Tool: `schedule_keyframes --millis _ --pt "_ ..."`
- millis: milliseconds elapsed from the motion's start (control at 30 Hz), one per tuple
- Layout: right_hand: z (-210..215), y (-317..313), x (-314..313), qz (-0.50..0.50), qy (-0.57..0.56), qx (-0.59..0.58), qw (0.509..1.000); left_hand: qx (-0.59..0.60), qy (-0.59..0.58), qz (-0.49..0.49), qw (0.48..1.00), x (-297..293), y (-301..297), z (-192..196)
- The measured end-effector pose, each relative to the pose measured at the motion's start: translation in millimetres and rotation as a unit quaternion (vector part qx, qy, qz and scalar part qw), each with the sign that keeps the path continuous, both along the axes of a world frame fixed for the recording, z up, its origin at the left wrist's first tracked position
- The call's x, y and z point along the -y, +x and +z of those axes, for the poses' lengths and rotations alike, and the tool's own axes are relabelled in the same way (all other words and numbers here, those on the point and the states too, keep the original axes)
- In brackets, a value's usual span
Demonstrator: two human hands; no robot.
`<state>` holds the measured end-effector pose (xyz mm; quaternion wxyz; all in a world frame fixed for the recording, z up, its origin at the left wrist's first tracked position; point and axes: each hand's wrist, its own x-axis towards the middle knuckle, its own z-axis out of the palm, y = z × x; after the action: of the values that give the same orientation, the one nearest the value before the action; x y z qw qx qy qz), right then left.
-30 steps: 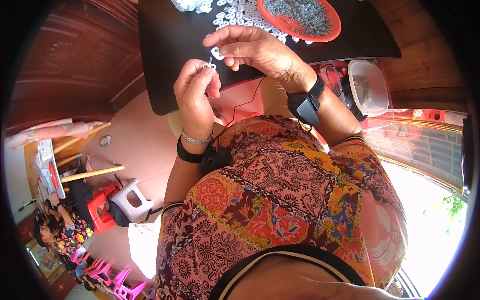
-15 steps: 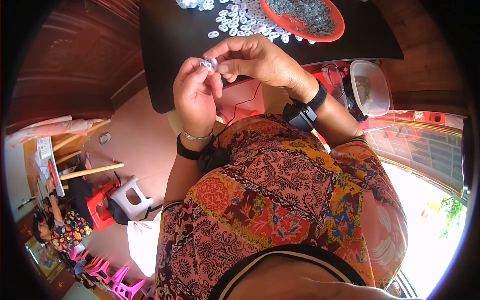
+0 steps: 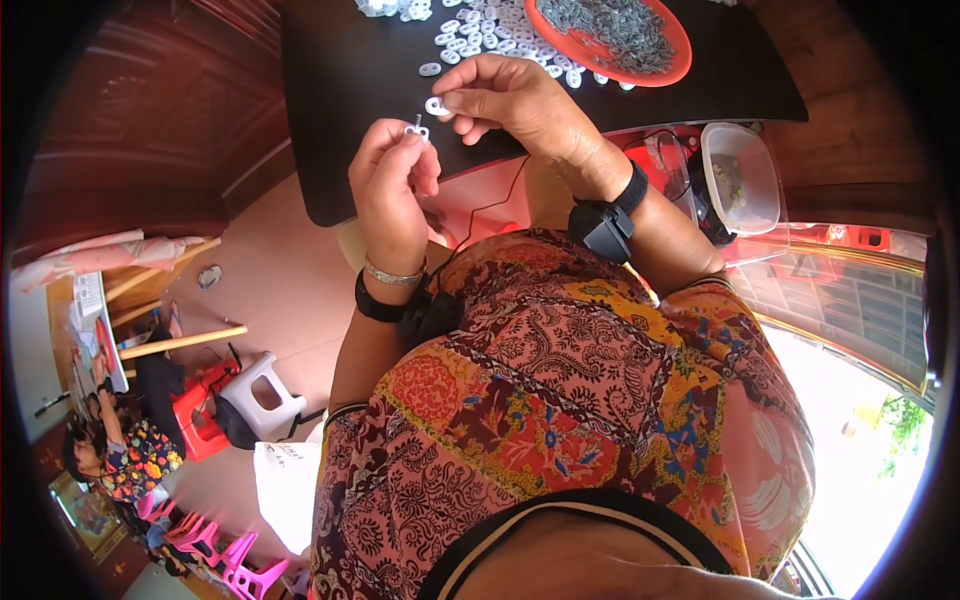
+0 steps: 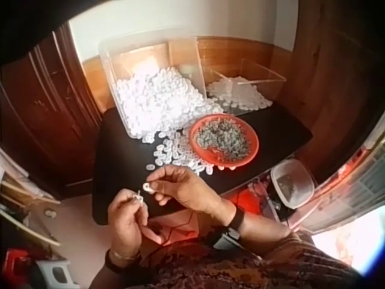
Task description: Assembling small white plastic components by inserting metal pins into them.
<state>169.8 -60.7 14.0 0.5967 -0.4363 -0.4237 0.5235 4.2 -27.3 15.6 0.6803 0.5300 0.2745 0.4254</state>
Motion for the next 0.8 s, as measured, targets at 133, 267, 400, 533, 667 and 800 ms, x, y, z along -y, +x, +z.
schedule_keyframes --millis 133,267,400,533,667,800 --pt "4.9 -0.4 0.2 -0.007 -0.02 -0.015 1.0 -0.053 0.01 -0.005 0.999 1.4 0.8 -1.2" --pt "5.0 -0.3 -0.2 -0.001 -0.014 0.004 1.0 -0.053 0.009 -0.01 0.999 0.3 1.9 -1.2" --pt "5.2 -1.4 1.0 -0.001 0.005 0.03 1.0 -0.056 0.008 -0.01 0.998 0.7 2.5 -0.6" --pt "5.8 -4.0 3.4 -0.007 0.023 0.06 0.998 -0.06 0.015 -0.009 0.998 1.9 3.2 -0.6" --pt "5.8 -7.2 6.6 -0.027 0.04 0.092 0.995 -0.06 0.019 -0.008 0.998 2.6 3.4 -1.5" --pt "8.6 -6.6 7.3 -0.042 0.032 0.079 0.995 -0.062 0.012 -0.008 0.998 2.2 3.4 -1.4"
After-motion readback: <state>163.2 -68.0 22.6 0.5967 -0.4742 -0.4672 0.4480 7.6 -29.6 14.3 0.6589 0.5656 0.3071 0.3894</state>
